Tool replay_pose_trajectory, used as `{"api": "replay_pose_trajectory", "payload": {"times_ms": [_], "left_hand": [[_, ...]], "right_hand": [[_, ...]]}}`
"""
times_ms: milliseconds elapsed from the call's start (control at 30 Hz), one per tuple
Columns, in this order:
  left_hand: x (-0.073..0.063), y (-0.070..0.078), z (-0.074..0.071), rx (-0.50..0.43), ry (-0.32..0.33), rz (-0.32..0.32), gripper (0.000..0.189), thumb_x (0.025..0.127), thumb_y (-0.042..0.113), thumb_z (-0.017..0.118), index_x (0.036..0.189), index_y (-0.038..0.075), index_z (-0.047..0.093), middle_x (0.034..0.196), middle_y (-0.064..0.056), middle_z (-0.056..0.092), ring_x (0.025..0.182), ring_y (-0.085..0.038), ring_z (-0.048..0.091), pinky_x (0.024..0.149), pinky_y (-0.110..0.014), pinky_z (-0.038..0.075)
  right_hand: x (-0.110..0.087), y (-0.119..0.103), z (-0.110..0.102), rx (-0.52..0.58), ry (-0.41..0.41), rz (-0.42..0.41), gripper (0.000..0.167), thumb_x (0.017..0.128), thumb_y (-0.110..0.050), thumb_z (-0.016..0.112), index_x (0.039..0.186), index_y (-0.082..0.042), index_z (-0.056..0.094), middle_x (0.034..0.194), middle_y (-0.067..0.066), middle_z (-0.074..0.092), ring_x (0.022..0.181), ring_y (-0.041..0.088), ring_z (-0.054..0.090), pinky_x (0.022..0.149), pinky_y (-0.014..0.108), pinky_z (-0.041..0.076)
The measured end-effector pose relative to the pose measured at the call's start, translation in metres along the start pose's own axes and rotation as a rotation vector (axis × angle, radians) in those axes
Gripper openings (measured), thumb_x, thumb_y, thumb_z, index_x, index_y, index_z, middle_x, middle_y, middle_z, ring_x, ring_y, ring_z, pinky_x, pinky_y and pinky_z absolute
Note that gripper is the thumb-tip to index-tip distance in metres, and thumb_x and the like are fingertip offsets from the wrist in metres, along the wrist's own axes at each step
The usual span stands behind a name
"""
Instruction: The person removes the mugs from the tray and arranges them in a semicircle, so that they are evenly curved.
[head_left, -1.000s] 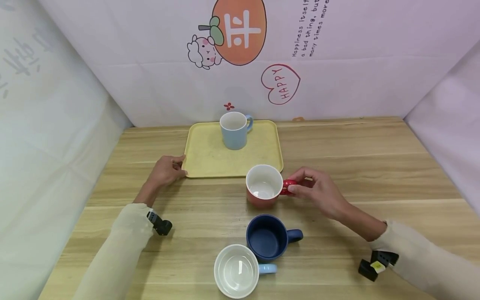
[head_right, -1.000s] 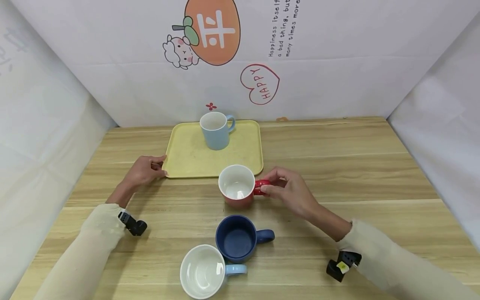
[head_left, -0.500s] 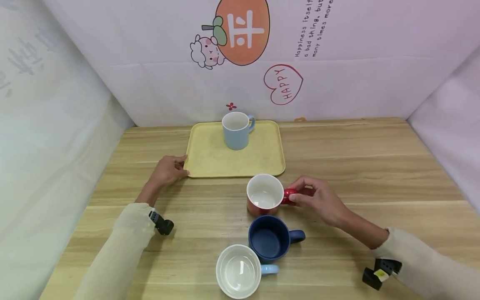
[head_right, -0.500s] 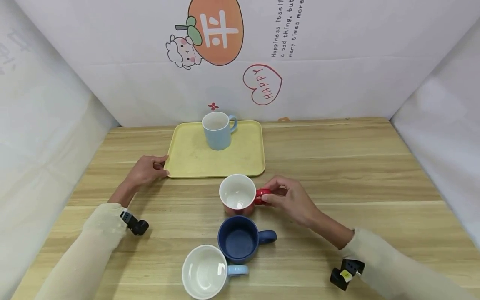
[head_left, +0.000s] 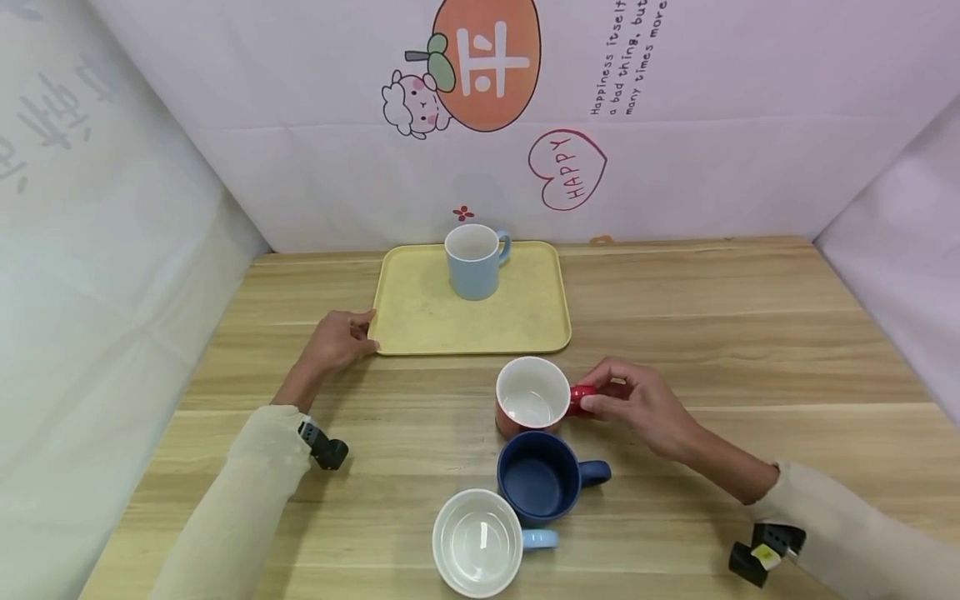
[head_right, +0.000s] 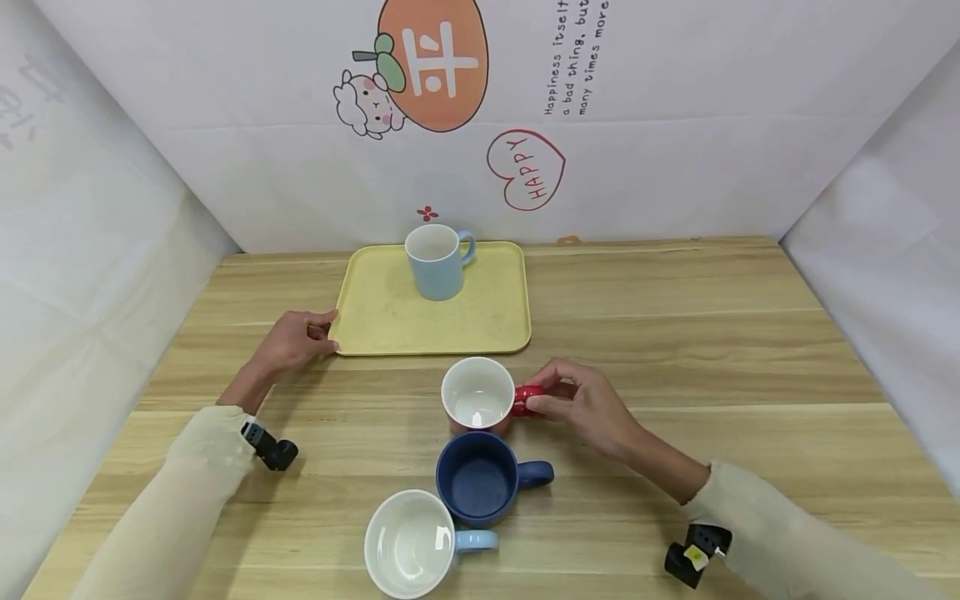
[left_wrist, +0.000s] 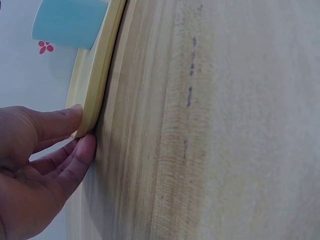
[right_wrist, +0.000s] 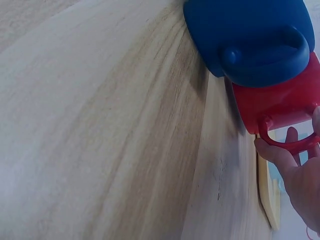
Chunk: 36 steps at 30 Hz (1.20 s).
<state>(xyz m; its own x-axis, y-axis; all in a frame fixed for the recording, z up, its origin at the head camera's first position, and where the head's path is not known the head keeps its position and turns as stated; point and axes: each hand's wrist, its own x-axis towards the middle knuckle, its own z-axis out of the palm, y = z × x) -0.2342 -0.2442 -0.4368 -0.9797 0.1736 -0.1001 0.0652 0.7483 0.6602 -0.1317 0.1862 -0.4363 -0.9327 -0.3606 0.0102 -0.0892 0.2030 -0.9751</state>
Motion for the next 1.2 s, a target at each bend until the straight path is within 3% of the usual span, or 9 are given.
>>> {"api": "replay_pose_trajectory", "payload": {"times_ms": [967, 1200], "left_hand": [[0.001, -0.003, -0.001, -0.019, -0.008, -0.009, 0.057, 0.09, 0.001, 0.072, 0.141, -0.006, 0.049, 0.12, -0.028, 0.063, 0.102, -0.038, 0.063, 0.082, -0.044, 0.05], [0.002, -0.003, 0.0, -0.012, 0.004, -0.01, 0.057, 0.089, 0.0, 0.072, 0.141, -0.006, 0.049, 0.121, -0.029, 0.063, 0.101, -0.038, 0.063, 0.079, -0.04, 0.05]], "right_hand": [[0.006, 0.011, -0.002, -0.06, -0.031, -0.051, 0.012, 0.091, -0.001, 0.071, 0.102, 0.002, 0.07, 0.1, 0.016, 0.065, 0.085, 0.025, 0.066, 0.072, 0.032, 0.057], [0.008, 0.012, -0.008, -0.119, -0.05, -0.075, 0.013, 0.09, -0.004, 0.074, 0.102, -0.003, 0.071, 0.101, 0.011, 0.069, 0.094, 0.022, 0.065, 0.083, 0.026, 0.053]]}}
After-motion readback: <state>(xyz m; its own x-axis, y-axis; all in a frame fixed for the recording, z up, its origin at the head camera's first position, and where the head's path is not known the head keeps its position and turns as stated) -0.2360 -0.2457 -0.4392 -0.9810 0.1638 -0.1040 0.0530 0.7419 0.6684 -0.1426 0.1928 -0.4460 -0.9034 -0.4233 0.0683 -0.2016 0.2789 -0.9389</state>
